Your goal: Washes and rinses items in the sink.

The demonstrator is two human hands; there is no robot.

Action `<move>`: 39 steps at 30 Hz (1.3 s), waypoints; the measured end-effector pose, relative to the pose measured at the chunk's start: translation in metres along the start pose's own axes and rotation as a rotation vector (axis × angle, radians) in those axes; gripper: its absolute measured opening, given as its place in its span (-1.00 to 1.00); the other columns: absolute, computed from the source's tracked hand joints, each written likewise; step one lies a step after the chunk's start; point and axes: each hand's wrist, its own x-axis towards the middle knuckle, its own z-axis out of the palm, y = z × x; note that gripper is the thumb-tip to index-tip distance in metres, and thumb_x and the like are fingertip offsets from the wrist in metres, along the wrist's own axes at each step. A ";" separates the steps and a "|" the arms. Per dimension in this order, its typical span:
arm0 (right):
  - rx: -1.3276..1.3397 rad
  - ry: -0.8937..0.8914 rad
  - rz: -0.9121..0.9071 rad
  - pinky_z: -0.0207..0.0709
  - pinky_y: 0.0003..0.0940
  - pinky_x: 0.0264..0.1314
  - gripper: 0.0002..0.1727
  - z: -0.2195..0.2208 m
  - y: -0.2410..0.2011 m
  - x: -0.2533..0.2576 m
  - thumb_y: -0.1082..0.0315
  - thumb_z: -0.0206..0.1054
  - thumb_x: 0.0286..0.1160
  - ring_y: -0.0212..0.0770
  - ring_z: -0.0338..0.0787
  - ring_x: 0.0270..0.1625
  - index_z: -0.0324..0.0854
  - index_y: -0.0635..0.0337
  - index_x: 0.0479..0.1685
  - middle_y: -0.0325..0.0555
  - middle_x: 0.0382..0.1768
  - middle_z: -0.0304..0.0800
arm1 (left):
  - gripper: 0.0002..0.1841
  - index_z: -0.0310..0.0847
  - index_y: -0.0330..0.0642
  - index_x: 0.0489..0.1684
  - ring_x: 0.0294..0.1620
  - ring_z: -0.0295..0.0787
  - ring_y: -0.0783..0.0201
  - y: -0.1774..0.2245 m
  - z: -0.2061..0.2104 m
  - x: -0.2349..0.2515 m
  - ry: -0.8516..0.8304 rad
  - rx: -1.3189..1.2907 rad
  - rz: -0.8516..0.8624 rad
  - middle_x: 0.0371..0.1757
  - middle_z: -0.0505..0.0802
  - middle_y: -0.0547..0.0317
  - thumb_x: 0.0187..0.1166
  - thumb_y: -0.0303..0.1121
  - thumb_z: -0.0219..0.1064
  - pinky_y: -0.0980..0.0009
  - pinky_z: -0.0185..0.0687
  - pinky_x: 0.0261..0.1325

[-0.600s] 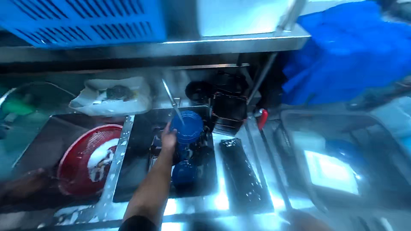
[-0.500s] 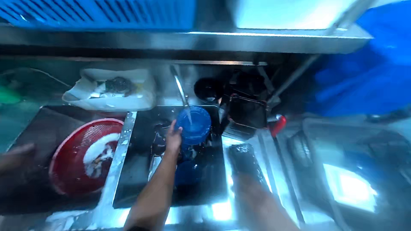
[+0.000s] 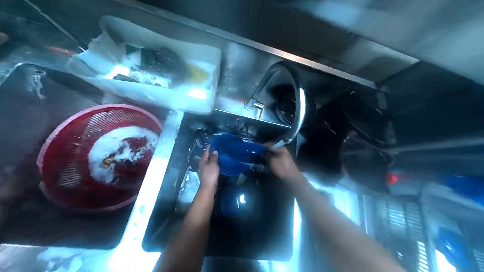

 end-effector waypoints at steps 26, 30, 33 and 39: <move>0.992 0.619 0.373 0.76 0.01 -0.01 -0.47 -0.003 -0.010 -0.050 -0.18 0.16 0.72 -0.10 0.84 0.00 0.63 0.05 0.29 -0.04 0.00 0.83 | -0.66 0.45 -0.06 0.47 0.05 0.82 0.14 0.007 0.062 -0.041 -0.296 -0.805 -0.393 0.15 0.82 0.04 0.77 -0.41 0.14 0.11 0.78 0.08; 1.359 0.440 0.429 0.71 0.15 0.19 -0.34 -0.001 0.002 -0.048 -0.35 -0.01 0.68 -0.02 0.80 0.24 0.53 -0.09 0.46 -0.05 0.22 0.80 | -0.61 0.41 -0.04 0.57 0.18 0.79 0.16 0.017 0.058 -0.051 -0.316 -0.725 -0.352 0.26 0.80 0.06 0.80 -0.36 0.13 0.08 0.77 0.17; 1.460 0.393 0.340 0.70 0.08 0.25 -0.36 0.006 0.007 -0.044 -0.35 0.01 0.66 -0.09 0.78 0.28 0.51 -0.15 0.46 -0.13 0.24 0.78 | -0.56 0.33 -0.07 0.65 0.23 0.77 0.11 0.010 0.055 -0.050 -0.235 -0.689 -0.377 0.31 0.77 0.01 0.82 -0.30 0.13 0.04 0.74 0.23; 0.934 0.752 0.189 0.78 -0.13 0.00 -0.68 -0.009 -0.029 -0.058 0.10 0.21 0.77 -0.20 0.85 -0.07 0.68 0.14 0.16 -0.10 -0.11 0.86 | -0.61 0.46 -0.10 0.54 0.12 0.83 0.11 0.013 0.055 -0.047 -0.238 -0.624 -0.363 0.24 0.81 0.01 0.78 -0.35 0.21 0.10 0.79 0.16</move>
